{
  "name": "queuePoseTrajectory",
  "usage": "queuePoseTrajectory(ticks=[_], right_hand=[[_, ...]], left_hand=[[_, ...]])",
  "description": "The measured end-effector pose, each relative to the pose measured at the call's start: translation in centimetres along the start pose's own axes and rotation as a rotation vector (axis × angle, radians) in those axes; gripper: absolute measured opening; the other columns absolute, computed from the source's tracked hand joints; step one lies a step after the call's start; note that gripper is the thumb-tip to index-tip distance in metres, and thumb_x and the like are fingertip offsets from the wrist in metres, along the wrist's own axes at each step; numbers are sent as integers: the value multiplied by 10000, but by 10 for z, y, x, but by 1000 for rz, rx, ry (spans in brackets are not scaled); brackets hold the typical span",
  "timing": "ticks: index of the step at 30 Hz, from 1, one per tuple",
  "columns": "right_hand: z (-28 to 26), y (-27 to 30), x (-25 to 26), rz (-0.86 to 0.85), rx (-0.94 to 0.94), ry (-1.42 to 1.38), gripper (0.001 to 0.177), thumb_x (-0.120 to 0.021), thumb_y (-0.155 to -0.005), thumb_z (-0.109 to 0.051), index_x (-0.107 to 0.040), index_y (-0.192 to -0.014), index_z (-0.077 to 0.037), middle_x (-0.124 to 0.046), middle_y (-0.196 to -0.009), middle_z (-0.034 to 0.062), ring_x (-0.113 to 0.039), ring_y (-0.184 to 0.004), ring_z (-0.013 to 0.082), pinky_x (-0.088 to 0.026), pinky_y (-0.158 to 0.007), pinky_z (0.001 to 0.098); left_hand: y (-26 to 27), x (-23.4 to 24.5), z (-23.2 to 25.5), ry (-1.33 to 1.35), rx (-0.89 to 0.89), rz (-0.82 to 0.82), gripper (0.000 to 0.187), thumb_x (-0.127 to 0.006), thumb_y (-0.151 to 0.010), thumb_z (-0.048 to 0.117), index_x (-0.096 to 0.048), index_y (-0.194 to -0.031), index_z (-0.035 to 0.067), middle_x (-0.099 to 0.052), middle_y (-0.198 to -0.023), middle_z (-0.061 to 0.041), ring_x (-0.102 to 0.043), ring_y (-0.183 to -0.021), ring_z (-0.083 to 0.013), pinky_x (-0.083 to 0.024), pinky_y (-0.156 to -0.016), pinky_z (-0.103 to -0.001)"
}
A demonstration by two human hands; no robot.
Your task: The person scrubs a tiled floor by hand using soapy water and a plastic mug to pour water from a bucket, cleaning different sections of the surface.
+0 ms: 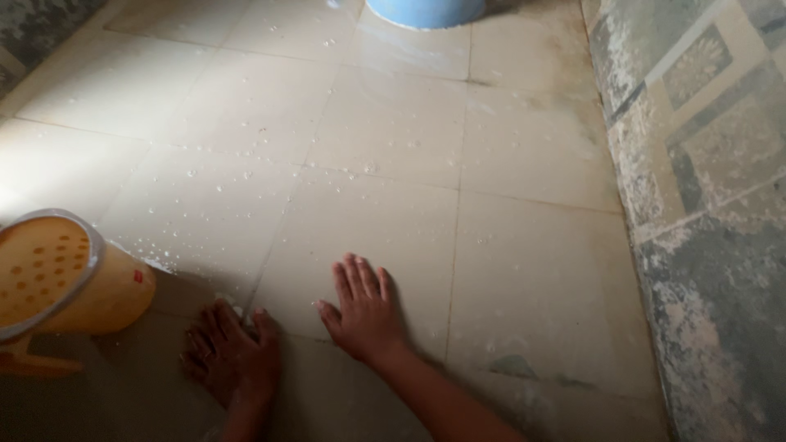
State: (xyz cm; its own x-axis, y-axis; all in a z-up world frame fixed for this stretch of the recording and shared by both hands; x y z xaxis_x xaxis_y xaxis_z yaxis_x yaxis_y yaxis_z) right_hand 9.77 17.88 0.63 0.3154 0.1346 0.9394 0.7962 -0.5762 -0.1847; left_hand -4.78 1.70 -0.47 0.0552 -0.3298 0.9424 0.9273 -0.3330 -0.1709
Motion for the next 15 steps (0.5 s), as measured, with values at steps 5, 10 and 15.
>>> queuePoseTrajectory(ticks=[5, 10, 15], right_hand=[[49, 14, 27, -282, -9, -37, 698, -361, -1041, -570, -316, -1568, -115, -276, -1655, 94, -231, -1508, 302, -137, -1198, 539], [156, 37, 64, -76, -421, 47, 698, -499, -981, -506, -374, -1561, -138, -344, -1636, 76, -307, -1505, 261, -202, -1226, 503], [274, 88, 80, 264, -949, 282, 818, -382, -994, -630, -332, -1573, -55, -240, -1652, 211, -208, -1521, 367, -129, -1179, 574]], left_hand=[[-1, -2, 0, -8, -27, -46, 785, -385, -980, 605, -371, -1564, 81, -294, -1668, -155, -223, -1524, -423, -118, -1191, -646], [-2, -10, -1, -24, -44, -42, 795, -380, -978, 591, -352, -1573, 65, -273, -1677, -181, -217, -1504, -467, -114, -1167, -685], [1, -17, -5, -41, -52, -20, 781, -384, -990, 579, -369, -1568, 54, -285, -1685, -193, -235, -1516, -471, -129, -1178, -692]])
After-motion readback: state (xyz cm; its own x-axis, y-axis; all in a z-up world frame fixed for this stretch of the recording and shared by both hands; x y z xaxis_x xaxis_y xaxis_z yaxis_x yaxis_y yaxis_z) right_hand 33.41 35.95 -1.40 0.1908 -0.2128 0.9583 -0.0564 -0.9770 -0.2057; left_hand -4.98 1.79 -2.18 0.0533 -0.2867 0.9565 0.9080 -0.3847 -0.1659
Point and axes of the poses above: each hand's wrist, its own y-axis away from the middle knuckle, its own x-axis out of the back of the hand, z = x × y, the point moved 7 cm from there along -y, towards the middle knuckle
